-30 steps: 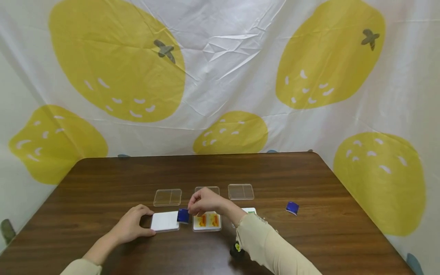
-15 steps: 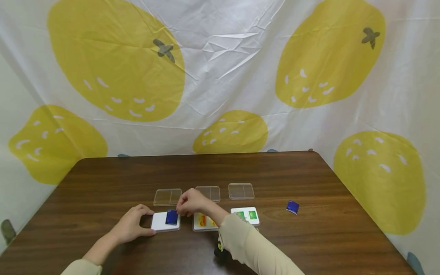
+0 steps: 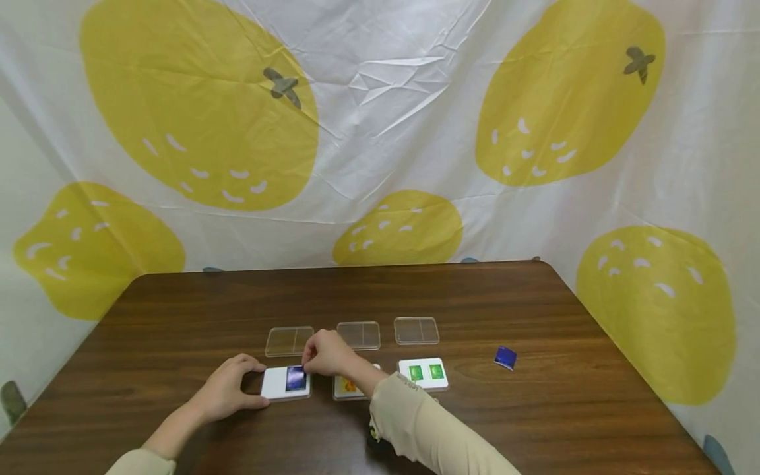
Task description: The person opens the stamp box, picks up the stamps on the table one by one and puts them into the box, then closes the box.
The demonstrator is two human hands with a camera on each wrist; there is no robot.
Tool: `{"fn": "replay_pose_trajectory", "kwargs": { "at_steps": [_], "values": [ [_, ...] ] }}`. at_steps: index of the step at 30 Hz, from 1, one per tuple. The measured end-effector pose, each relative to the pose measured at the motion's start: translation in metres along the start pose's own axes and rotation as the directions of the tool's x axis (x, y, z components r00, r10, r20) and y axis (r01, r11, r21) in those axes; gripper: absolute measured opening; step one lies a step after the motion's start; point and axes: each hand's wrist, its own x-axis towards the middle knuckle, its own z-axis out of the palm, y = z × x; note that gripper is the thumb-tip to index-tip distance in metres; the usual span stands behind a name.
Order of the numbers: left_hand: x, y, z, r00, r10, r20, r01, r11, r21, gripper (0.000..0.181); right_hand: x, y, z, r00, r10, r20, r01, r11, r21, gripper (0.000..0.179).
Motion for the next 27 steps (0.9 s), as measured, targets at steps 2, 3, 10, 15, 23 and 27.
{"fn": "replay_pose_trajectory", "kwargs": {
  "at_steps": [2,3,10,15,23,27],
  "values": [
    [0.0,0.0001,-0.0003,1.0,-0.005,0.003,0.005,1.0,-0.003,0.053,0.0,-0.001,0.0003,1.0,-0.01,-0.006,0.009,1.0,-0.029,0.006],
    [0.0,0.0003,-0.0003,1.0,-0.008,0.002,0.008,1.0,-0.004,0.053,-0.0002,-0.0016,0.0003,1.0,-0.013,-0.01,0.013,0.999,-0.039,0.006],
    [-0.0003,0.0017,0.0,1.0,-0.023,0.007,0.023,1.0,0.0,0.052,-0.0019,-0.0026,0.0014,0.999,-0.022,-0.04,0.019,0.996,-0.082,0.007],
    [-0.001,0.0027,-0.0005,0.999,-0.039,0.014,0.039,0.999,-0.007,0.053,-0.0031,-0.0031,0.0033,0.997,-0.038,-0.064,0.031,0.993,-0.111,0.006],
    [-0.0003,0.0019,-0.0001,0.999,-0.034,0.008,0.034,0.999,0.005,0.053,-0.0062,-0.0088,0.0052,0.996,-0.025,-0.08,0.013,0.989,-0.145,0.01],
    [-0.0002,0.0016,0.0002,1.0,-0.031,0.006,0.031,0.999,0.008,0.052,-0.0072,-0.0095,0.0066,0.996,-0.017,-0.086,0.003,0.987,-0.16,0.01]
  ]
}}
